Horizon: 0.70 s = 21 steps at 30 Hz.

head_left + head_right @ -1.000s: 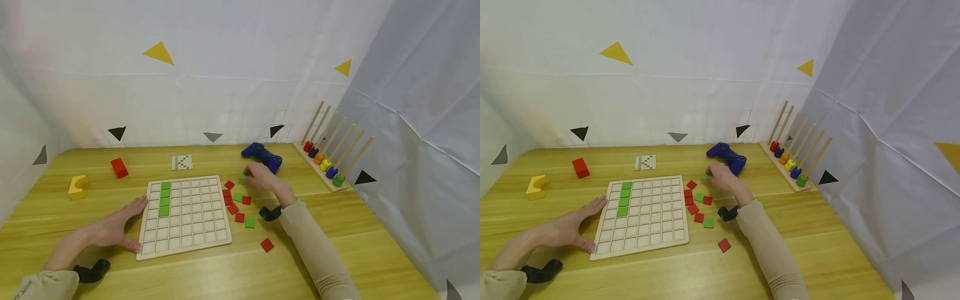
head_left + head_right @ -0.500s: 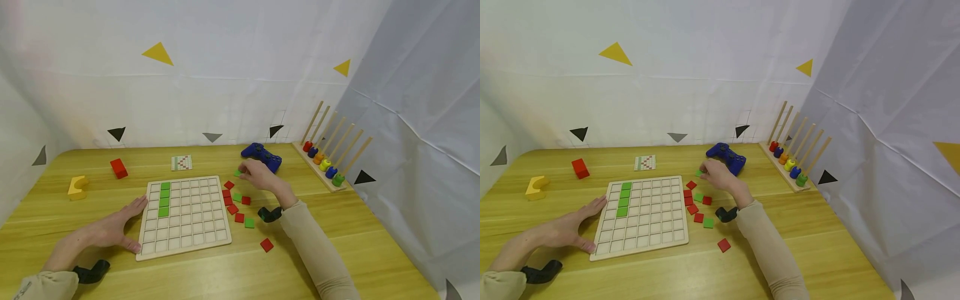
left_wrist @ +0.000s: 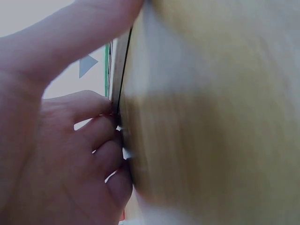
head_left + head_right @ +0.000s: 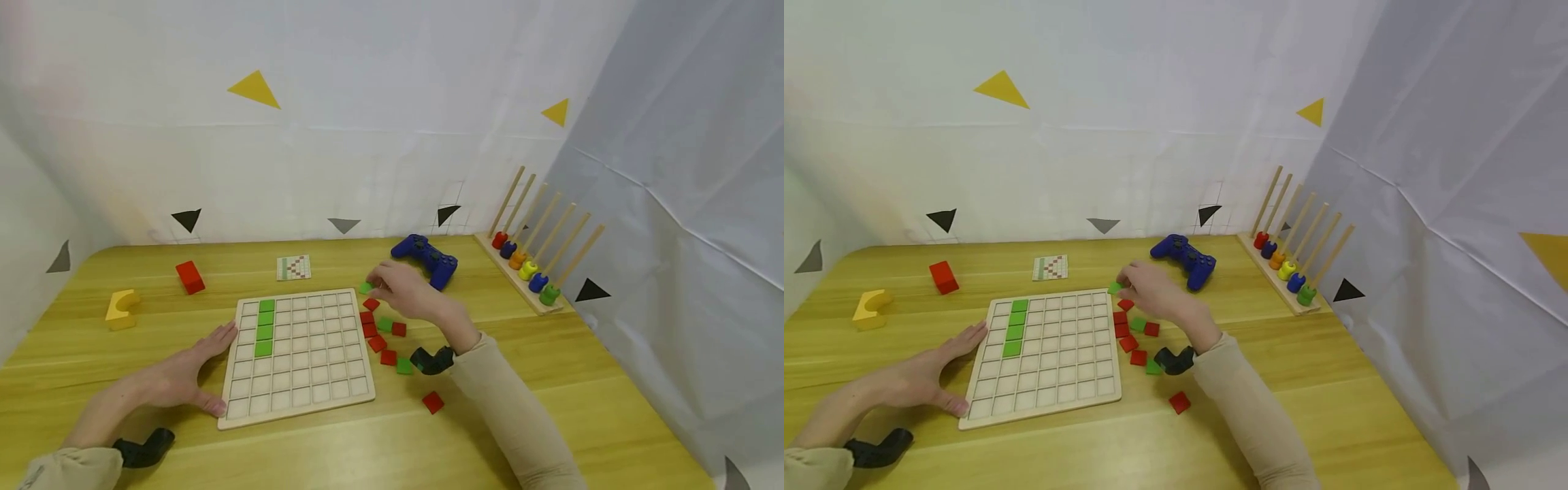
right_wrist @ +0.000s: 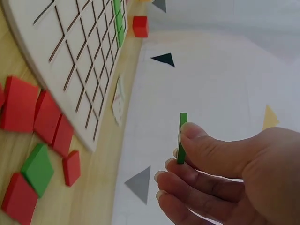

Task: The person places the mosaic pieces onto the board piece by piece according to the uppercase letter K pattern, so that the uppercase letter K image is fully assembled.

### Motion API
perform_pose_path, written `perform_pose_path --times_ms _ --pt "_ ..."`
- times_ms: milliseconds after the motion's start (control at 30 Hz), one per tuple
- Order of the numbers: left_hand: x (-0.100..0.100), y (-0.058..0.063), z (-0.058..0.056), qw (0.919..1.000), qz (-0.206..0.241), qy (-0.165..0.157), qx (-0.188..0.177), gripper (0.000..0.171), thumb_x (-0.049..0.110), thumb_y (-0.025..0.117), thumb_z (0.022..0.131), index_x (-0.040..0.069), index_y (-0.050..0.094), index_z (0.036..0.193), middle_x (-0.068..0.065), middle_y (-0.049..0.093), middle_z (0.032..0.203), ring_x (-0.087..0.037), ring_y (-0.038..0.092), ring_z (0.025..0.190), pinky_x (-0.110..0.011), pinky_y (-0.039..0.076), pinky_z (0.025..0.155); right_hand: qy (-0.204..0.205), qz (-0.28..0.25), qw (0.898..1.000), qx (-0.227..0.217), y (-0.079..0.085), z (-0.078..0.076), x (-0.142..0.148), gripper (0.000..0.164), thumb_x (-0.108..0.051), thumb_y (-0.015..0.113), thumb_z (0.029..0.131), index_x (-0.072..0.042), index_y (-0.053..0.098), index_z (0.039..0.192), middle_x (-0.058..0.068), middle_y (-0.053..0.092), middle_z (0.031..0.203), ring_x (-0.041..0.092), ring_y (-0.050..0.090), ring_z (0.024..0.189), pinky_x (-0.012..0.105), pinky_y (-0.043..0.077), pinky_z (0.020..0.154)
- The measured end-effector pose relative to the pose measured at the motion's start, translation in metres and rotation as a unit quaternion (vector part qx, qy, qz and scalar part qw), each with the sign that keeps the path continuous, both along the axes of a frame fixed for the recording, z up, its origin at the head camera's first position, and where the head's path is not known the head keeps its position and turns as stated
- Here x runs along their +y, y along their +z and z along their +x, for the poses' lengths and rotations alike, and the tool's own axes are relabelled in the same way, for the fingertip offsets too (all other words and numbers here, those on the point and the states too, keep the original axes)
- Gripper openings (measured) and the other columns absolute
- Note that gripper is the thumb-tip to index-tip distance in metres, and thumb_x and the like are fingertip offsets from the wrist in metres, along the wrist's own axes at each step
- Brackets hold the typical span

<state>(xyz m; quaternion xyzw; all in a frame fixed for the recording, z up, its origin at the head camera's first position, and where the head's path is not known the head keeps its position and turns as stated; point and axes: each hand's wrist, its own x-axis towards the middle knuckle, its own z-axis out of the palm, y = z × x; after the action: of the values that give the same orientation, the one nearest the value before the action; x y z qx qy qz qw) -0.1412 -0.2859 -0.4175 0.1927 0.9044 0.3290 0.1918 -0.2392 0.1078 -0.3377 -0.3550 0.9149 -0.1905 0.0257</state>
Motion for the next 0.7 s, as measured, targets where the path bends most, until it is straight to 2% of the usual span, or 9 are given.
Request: perform_pose_path --times_ms 367,700 --pt "0.0 0.002 0.002 1.0 -0.002 0.0 0.007 0.129 0.044 0.089 0.064 0.001 0.013 0.159 -0.029 0.0 0.164 -0.06 0.002 0.144 -0.077 0.008 0.109 0.023 0.0 1.0 -0.02 0.01 0.011 -0.034 0.024 -0.021 0.06 0.101 -0.004 0.064 0.117 0.006 0.061 0.107 0.018 0.06 0.098 0.028 0.052 0.086" --pt "0.0 0.001 0.002 1.0 -0.002 -0.001 0.009 0.129 0.045 0.089 0.064 0.001 0.014 0.159 -0.027 0.0 0.165 -0.06 0.002 0.145 -0.077 0.008 0.109 0.052 0.018 0.998 -0.029 0.01 0.02 -0.063 0.025 -0.023 0.058 0.102 -0.006 0.062 0.119 0.006 0.059 0.11 0.018 0.06 0.099 0.026 0.051 0.085"
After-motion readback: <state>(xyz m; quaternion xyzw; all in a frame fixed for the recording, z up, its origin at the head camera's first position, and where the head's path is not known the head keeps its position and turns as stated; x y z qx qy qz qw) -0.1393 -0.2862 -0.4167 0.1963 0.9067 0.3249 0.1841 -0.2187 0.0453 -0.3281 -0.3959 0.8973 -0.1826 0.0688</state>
